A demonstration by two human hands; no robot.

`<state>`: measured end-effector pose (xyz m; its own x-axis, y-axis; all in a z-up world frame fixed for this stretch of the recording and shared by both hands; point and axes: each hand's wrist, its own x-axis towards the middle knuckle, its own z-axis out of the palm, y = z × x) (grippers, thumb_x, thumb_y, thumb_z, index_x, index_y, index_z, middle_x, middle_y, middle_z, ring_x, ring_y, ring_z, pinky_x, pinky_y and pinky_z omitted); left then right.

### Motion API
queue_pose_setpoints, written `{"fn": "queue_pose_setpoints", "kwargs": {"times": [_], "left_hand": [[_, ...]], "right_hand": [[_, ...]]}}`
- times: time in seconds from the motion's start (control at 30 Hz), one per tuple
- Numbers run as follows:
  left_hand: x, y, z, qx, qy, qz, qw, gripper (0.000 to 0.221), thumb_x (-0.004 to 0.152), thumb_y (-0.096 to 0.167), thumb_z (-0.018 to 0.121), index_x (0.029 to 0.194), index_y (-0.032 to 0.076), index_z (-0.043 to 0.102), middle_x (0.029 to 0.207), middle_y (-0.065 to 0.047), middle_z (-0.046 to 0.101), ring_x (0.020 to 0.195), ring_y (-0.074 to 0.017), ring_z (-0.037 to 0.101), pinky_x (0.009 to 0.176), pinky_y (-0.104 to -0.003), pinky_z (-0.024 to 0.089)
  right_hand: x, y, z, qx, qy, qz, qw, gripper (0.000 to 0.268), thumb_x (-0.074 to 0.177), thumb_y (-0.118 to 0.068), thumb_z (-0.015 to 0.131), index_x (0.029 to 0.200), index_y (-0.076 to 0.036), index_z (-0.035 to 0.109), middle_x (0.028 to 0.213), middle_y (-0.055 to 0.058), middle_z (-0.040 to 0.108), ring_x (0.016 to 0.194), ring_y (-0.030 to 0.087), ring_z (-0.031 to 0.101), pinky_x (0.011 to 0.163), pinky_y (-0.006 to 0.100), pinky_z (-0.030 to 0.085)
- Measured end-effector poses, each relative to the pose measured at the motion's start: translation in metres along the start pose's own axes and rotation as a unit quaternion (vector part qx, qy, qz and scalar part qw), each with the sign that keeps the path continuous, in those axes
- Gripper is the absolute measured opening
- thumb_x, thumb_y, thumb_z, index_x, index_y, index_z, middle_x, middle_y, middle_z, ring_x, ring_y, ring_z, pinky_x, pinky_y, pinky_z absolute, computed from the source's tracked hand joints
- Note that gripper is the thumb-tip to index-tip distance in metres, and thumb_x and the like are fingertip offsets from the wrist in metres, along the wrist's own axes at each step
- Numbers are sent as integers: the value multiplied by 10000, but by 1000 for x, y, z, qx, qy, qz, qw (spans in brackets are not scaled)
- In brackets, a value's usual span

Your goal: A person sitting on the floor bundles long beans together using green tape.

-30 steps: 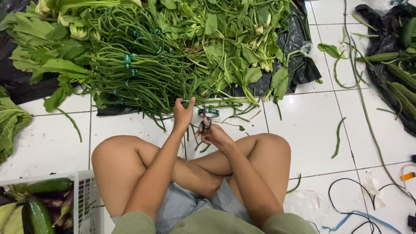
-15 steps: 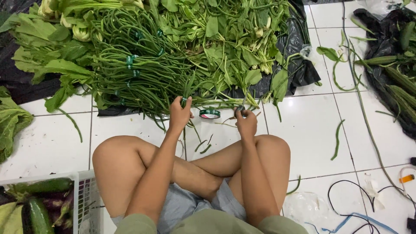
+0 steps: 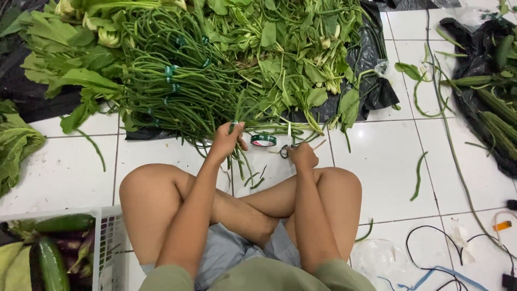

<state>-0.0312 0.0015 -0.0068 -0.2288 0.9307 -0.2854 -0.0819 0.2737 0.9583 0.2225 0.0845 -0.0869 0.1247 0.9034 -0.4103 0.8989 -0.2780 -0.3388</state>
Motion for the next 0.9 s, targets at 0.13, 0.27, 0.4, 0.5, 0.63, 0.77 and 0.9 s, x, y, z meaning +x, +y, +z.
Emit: {"fn": "queue_pose_setpoints", "kwargs": {"times": [0.13, 0.27, 0.4, 0.5, 0.63, 0.77, 0.9], "left_hand": [[2, -14, -4, -36, -12, 1, 999, 321, 1087, 288, 566, 1065, -33, 577, 639, -108, 655, 518, -190, 669, 553, -330, 517], [-12, 10, -16, -150, -6, 38, 988, 568, 1093, 351, 550, 1362, -109, 353, 781, -42, 447, 530, -127, 499, 508, -289, 459], [-8, 40, -42, -241, 50, 116, 962, 369, 1118, 413, 403, 1198, 73, 520, 749, -1, 466, 501, -133, 518, 492, -303, 492], [1, 88, -60, -291, 96, 212, 928, 240, 1115, 330, 392, 1213, 125, 470, 810, 11, 503, 548, -111, 575, 513, -257, 532], [70, 56, -108, -247, 147, 240, 927, 225, 1127, 303, 384, 1123, 91, 459, 790, -68, 598, 601, -184, 682, 557, -297, 594], [162, -2, -126, -1, 309, 14, 951, 792, 1165, 402, 458, 1637, 53, -74, 1633, -307, -72, 1563, -467, 95, 1212, -687, 235], [124, 22, -93, 78, 306, 28, 948, 883, 1147, 283, 561, 1609, -15, -129, 1591, -359, -50, 1524, -518, -3, 1227, -711, 186]], "right_hand": [[-2, 3, 3, -7, 8, -14, 1000, 283, 907, -341, 722, 965, -77, 803, 810, 162, 774, 906, 429, 762, 875, 475, 474], [-17, -3, -7, 16, -4, -22, 1000, 421, 955, -415, 666, 1147, -53, 763, 1001, 175, 777, 1048, 428, 722, 972, 482, 394], [-19, -4, -10, 23, -15, -33, 999, 530, 981, -517, 638, 1229, -59, 737, 1191, 180, 758, 1190, 427, 668, 1049, 546, 345], [-17, 0, -5, 51, -29, -53, 997, 568, 986, -522, 646, 1262, -31, 716, 1261, 198, 730, 1231, 443, 642, 1088, 595, 307], [-32, -7, -13, 52, -42, -70, 995, 506, 1009, -468, 613, 1258, -37, 705, 1314, 202, 707, 1281, 442, 613, 1130, 629, 280], [-52, -10, -24, 71, -43, -124, 989, 410, 1023, -386, 615, 1246, -55, 710, 1268, 186, 721, 1270, 404, 627, 1181, 636, 189], [-60, -3, -17, 62, -44, -190, 979, 312, 1031, -358, 619, 1189, -110, 726, 1208, 129, 737, 1234, 327, 647, 1182, 601, 189]]}}
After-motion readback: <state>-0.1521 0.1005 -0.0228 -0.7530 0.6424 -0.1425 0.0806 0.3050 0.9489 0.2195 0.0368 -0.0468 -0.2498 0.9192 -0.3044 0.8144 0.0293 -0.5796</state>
